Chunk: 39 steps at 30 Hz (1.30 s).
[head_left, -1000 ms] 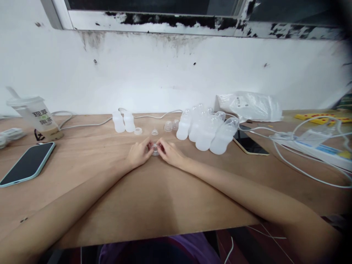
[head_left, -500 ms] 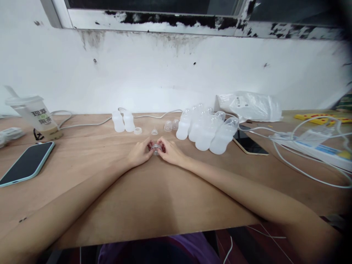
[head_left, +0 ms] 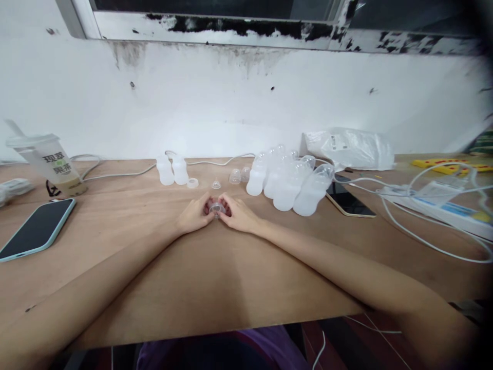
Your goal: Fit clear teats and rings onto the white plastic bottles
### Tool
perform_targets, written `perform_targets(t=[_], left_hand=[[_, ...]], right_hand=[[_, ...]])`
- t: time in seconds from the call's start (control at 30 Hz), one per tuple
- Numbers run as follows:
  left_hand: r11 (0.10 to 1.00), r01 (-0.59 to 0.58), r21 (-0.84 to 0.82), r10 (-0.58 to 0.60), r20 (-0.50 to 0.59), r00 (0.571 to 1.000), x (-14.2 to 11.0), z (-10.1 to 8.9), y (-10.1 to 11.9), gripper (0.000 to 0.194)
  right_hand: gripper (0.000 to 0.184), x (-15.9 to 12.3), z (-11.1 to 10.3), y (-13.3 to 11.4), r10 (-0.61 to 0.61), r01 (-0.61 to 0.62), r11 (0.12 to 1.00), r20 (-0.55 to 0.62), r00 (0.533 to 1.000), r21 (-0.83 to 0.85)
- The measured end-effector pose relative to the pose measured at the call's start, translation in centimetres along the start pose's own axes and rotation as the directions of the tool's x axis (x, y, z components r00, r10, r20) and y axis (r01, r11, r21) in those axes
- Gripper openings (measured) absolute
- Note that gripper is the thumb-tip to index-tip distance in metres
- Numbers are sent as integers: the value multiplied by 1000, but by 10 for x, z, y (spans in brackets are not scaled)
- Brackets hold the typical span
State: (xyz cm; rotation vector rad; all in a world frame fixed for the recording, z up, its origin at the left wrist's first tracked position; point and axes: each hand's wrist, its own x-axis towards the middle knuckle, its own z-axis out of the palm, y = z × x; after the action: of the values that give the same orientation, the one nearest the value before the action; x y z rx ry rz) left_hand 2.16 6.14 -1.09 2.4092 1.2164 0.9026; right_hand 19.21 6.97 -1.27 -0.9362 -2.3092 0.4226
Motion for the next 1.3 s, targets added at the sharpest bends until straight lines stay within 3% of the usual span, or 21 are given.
perform_targets(t=[0.33,0.53,0.63,0.7,0.77,0.87,0.93,1.0,1.07,1.17,1.3], left_hand=[[1000,-3,10,4,-45,999,3,7,-2,14],[999,-46,5,47,-64,997,-2,1,-4,22],[986,-62,156,105,-283,953,6,-17,-10,21],[950,50,309,104,-463,880,19,-36,-19,24],[874,199,443,74,-525,848,39,-59,-32,37],[746,265,611,11,-410,912,70,-95,-56,68],[702,252,667,-113,-245,963,87,-112,-70,82],[692,236,682,-248,-82,965,99,-121,-82,89],[690,224,688,-317,9,948,105,-123,-89,90],[689,194,698,-300,30,954,107,-121,-92,84],[698,135,703,-148,-43,988,96,-128,-74,80]], right_hand=[[25,1,5,-1,77,-75,997,-76,994,35],[34,4,0,-1,9,-4,996,-57,998,87],[26,5,-1,1,6,8,982,-71,997,191],[26,5,-1,2,66,-52,954,-39,997,295],[29,5,-1,4,160,-157,899,26,987,409],[37,7,2,8,238,-237,775,77,968,586],[41,9,4,11,246,-231,694,77,966,682],[45,10,5,13,258,-222,638,67,964,737],[48,11,4,13,277,-220,612,54,959,760],[42,10,1,9,311,-223,594,35,950,773],[29,9,-2,6,375,-245,517,40,926,820]])
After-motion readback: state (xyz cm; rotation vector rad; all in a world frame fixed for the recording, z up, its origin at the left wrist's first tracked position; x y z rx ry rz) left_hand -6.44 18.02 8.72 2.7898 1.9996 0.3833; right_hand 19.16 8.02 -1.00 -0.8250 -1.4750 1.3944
